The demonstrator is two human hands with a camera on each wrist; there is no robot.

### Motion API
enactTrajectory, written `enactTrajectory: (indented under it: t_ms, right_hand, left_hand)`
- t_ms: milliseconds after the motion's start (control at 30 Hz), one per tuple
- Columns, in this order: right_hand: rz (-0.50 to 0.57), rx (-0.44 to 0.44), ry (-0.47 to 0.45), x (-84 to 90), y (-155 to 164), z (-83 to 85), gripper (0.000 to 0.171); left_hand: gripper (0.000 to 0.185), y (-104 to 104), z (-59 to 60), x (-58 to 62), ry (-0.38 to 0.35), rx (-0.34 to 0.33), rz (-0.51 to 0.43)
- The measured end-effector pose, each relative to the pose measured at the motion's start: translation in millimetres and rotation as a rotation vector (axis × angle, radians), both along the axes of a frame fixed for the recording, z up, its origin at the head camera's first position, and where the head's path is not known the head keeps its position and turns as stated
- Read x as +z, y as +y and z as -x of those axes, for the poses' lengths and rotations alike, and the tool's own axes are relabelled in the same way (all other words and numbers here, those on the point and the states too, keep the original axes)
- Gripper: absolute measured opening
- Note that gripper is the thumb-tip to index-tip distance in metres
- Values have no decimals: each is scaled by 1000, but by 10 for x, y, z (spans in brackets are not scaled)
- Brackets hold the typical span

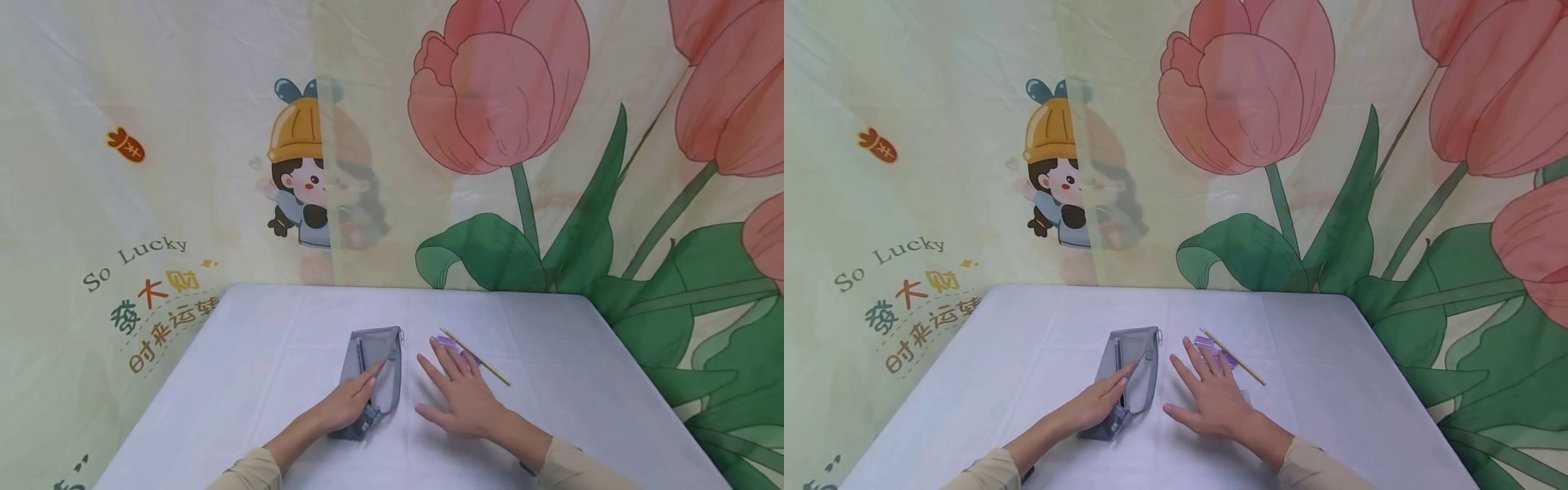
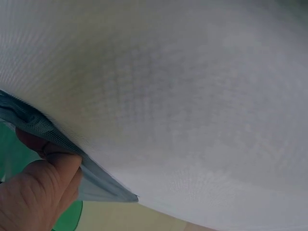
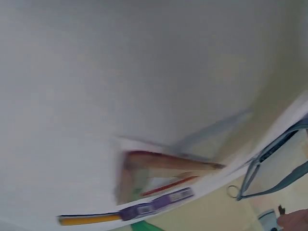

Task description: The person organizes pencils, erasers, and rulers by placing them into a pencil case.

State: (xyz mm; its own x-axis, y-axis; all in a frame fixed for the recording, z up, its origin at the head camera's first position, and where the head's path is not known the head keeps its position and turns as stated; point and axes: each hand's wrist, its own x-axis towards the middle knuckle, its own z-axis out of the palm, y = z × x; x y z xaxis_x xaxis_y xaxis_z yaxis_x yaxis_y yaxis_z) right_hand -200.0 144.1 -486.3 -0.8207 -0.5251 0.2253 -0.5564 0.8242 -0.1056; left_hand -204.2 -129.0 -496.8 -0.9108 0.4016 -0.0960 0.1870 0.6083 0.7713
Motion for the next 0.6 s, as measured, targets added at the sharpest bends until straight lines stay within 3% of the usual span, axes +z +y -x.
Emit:
enactTrajectory:
  t_ms: [600]
  right_hand:
    - [34,-152,43,-91,648,135,79]
  left_hand:
    - [50,-1,-16,14,-29,15,4]
